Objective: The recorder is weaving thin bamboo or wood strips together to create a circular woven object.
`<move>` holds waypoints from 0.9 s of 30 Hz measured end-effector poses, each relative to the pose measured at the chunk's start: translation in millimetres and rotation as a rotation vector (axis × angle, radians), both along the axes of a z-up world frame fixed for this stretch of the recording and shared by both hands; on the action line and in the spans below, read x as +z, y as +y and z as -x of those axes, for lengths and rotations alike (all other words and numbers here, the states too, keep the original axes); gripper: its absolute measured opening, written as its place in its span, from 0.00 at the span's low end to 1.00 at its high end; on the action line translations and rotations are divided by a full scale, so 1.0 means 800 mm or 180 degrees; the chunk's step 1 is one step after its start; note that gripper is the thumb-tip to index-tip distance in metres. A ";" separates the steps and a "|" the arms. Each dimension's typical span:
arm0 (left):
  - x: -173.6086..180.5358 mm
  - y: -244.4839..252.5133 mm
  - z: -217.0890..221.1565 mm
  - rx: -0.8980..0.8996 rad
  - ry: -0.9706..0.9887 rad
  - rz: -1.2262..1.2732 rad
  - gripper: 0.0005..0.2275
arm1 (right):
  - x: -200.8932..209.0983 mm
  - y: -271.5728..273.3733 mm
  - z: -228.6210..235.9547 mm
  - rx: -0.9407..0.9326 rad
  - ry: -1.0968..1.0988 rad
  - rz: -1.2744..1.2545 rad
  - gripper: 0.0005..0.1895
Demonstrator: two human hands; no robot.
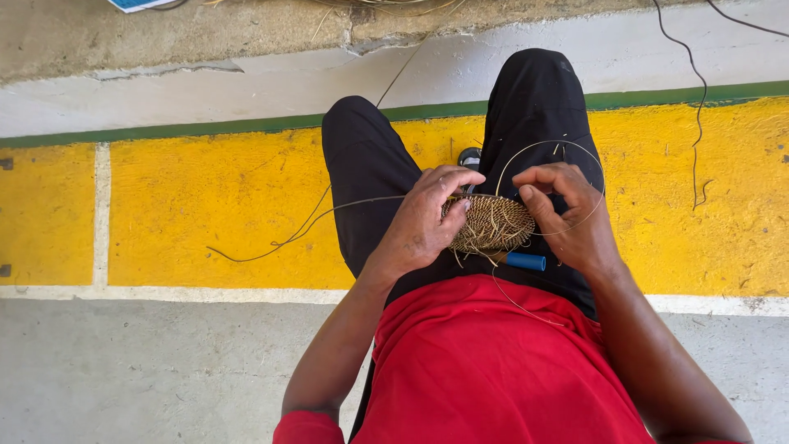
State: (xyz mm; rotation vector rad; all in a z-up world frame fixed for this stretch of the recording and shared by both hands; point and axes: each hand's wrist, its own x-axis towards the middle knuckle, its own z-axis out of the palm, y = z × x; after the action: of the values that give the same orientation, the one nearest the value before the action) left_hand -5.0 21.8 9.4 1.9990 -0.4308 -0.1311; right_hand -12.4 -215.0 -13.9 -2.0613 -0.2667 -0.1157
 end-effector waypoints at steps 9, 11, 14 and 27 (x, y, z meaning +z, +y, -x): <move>0.004 -0.012 0.010 0.0221 -0.0313 -0.0594 0.04 | 0.028 -0.008 0.051 0.1080 -0.0311 0.1903 0.15; 0.007 -0.015 0.011 0.0249 -0.0375 -0.0590 0.04 | 0.015 -0.004 0.060 0.1055 -0.0273 0.2073 0.14; 0.013 -0.017 0.014 0.0354 -0.0466 -0.0655 0.02 | 0.011 0.008 0.068 0.1025 -0.0196 0.2330 0.14; 0.010 -0.011 0.025 0.0333 -0.0985 -0.0701 0.04 | -0.007 0.006 0.075 0.1158 0.0167 0.2832 0.24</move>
State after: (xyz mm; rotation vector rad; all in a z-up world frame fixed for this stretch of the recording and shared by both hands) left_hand -25.3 13.2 17.5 2.2634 -0.5244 0.2077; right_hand -72.3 -210.5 -19.6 -2.8350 -0.7572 0.3404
